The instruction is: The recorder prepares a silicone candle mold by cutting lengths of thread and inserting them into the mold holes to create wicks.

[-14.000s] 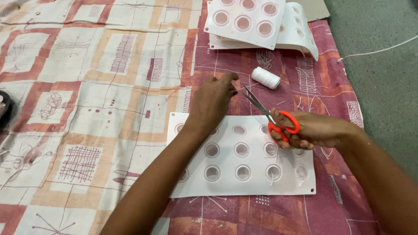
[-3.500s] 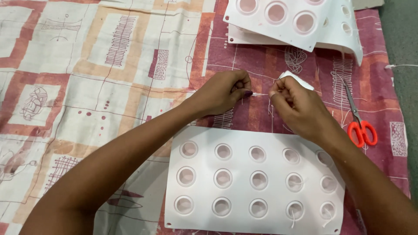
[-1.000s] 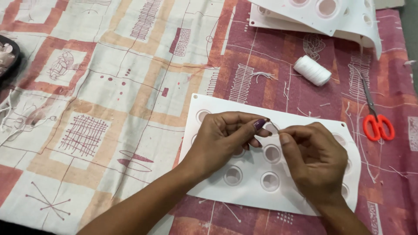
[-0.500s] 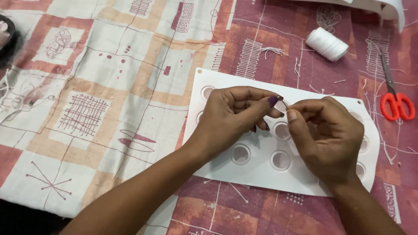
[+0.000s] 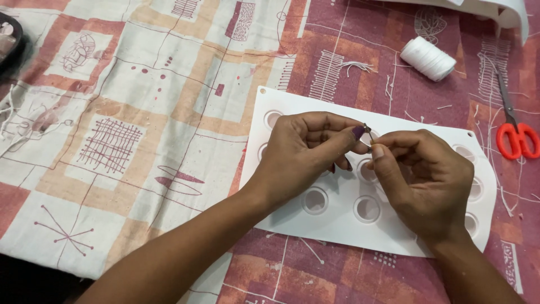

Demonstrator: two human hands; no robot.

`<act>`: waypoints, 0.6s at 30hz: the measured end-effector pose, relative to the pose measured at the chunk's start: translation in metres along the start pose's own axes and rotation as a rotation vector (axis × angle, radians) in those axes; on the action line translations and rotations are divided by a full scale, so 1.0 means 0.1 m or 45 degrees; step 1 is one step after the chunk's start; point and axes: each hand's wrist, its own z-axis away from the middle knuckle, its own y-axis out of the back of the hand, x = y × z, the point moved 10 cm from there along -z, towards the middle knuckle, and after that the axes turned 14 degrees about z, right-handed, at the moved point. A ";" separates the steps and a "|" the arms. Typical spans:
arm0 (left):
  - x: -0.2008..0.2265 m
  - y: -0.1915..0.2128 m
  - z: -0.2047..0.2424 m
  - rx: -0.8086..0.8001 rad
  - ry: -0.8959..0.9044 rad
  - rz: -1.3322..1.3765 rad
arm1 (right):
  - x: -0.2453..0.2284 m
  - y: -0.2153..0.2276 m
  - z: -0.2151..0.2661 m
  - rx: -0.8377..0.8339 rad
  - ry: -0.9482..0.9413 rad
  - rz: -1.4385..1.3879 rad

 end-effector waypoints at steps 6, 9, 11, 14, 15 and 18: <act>0.00 0.00 0.01 0.019 0.013 -0.026 | -0.05 -0.01 -0.02 -0.020 0.014 0.026; 0.01 0.01 0.00 0.055 0.041 -0.089 | -0.04 -0.01 -0.02 -0.024 0.044 0.054; 0.00 0.01 0.00 0.040 0.026 -0.077 | -0.05 -0.01 -0.02 -0.024 0.052 0.060; -0.01 0.00 0.00 0.019 0.007 -0.055 | -0.06 -0.01 -0.01 -0.031 0.056 0.061; 0.00 0.00 0.00 0.009 0.002 -0.049 | -0.06 -0.01 -0.02 -0.034 0.053 0.056; 0.02 0.00 0.01 0.017 0.003 -0.080 | -0.07 0.00 -0.02 -0.032 0.026 0.066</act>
